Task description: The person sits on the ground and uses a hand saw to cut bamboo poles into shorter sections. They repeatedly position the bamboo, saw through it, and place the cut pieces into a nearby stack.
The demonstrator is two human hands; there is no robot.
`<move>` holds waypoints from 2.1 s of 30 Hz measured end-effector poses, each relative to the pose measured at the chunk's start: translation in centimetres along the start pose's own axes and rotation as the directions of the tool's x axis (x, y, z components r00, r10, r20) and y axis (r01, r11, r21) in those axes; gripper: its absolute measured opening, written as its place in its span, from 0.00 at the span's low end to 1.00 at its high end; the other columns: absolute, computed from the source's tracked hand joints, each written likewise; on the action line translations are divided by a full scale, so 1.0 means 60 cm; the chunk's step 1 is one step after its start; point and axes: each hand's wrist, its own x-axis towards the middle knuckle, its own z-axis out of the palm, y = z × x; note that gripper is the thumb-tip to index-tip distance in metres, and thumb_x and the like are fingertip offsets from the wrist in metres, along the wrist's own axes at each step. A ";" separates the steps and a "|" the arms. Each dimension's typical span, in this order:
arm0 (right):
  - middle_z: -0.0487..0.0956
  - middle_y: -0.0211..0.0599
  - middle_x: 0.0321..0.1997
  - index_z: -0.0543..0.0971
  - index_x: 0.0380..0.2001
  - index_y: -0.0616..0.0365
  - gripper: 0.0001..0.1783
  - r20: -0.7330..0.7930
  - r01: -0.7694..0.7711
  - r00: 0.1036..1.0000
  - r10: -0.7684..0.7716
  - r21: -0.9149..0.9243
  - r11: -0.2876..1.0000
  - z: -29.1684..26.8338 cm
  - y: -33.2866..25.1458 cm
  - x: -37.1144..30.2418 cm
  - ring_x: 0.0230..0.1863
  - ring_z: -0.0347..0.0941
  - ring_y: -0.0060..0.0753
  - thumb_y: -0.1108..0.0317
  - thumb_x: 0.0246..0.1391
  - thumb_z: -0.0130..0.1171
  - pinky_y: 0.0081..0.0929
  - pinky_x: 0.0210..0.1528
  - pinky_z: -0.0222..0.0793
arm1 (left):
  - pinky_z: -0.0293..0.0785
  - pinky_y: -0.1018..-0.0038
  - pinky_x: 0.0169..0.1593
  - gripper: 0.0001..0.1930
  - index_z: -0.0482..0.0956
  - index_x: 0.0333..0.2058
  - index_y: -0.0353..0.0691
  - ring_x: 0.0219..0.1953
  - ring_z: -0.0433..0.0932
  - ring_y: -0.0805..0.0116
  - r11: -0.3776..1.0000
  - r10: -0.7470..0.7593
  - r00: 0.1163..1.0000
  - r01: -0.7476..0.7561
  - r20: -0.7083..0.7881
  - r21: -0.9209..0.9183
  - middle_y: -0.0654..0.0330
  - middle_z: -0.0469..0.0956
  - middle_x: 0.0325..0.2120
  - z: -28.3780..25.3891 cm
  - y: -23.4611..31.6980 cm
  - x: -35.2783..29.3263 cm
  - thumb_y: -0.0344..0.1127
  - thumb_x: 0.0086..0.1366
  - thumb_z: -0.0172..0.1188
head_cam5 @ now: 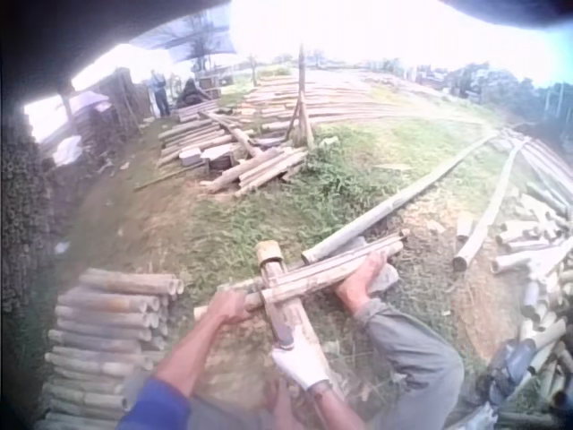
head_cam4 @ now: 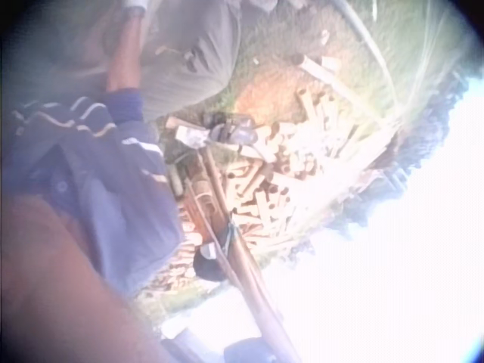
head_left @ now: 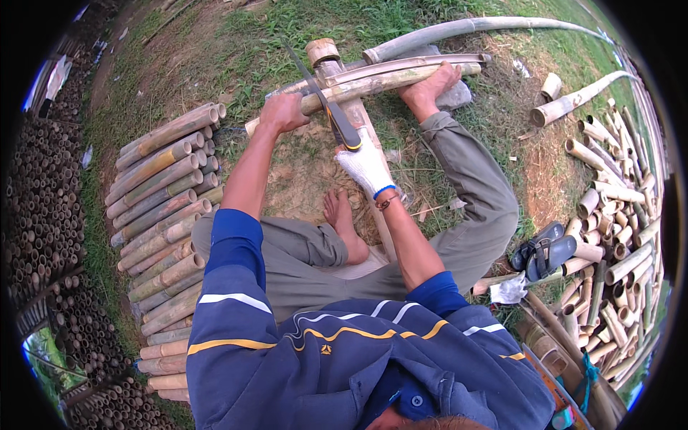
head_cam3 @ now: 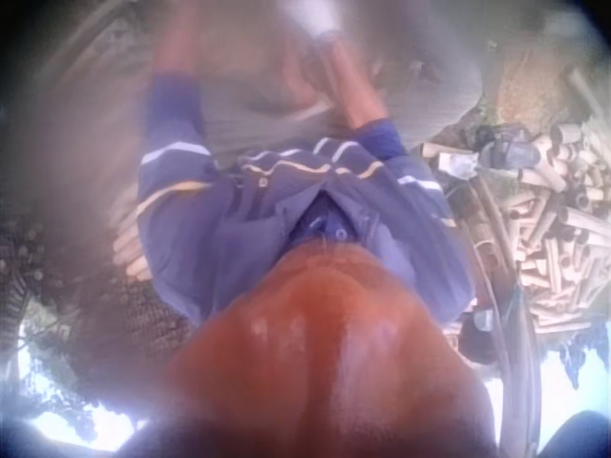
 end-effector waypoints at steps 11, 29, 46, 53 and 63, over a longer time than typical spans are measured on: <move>0.77 0.47 0.63 0.69 0.69 0.59 0.40 0.047 -0.075 0.996 0.078 -0.066 0.995 -0.120 0.000 -0.327 0.67 0.75 0.43 0.76 0.50 0.68 0.37 0.71 0.68 | 0.85 0.52 0.55 0.29 0.86 0.50 0.36 0.47 0.88 0.40 0.999 -0.042 0.999 0.041 0.004 0.032 0.37 0.88 0.42 -0.010 0.006 -0.014 0.51 0.55 0.75; 0.80 0.44 0.55 0.72 0.68 0.54 0.39 0.024 -0.138 0.990 0.141 -0.085 0.987 -0.133 -0.018 -0.342 0.47 0.80 0.36 0.71 0.52 0.69 0.35 0.57 0.76 | 0.82 0.50 0.55 0.28 0.84 0.46 0.37 0.48 0.87 0.39 0.998 -0.057 0.998 0.057 -0.011 -0.020 0.40 0.88 0.42 0.012 -0.002 -0.015 0.51 0.53 0.75; 0.81 0.48 0.58 0.74 0.65 0.54 0.34 -0.094 0.262 0.956 -0.279 -0.158 0.952 -0.024 0.049 -0.068 0.57 0.81 0.49 0.70 0.53 0.70 0.39 0.61 0.76 | 0.83 0.49 0.53 0.28 0.85 0.47 0.39 0.47 0.88 0.38 0.990 -0.107 0.990 0.097 -0.089 -0.103 0.37 0.88 0.41 0.061 0.037 -0.048 0.50 0.52 0.77; 0.80 0.45 0.58 0.74 0.67 0.56 0.36 0.037 0.096 0.995 -0.093 -0.090 0.991 -0.012 -0.037 -0.036 0.61 0.76 0.41 0.74 0.53 0.68 0.38 0.64 0.72 | 0.84 0.49 0.52 0.25 0.85 0.45 0.37 0.44 0.89 0.37 0.991 -0.130 0.980 0.129 -0.149 -0.018 0.38 0.89 0.40 0.031 0.025 -0.006 0.47 0.53 0.77; 0.82 0.39 0.43 0.73 0.68 0.53 0.38 0.040 -0.069 0.997 0.073 -0.103 0.992 -0.113 -0.080 -0.259 0.43 0.82 0.35 0.72 0.51 0.71 0.30 0.50 0.76 | 0.83 0.47 0.52 0.23 0.84 0.45 0.41 0.45 0.88 0.36 0.989 -0.140 0.984 0.133 -0.113 -0.062 0.40 0.89 0.39 0.045 0.003 -0.014 0.45 0.54 0.75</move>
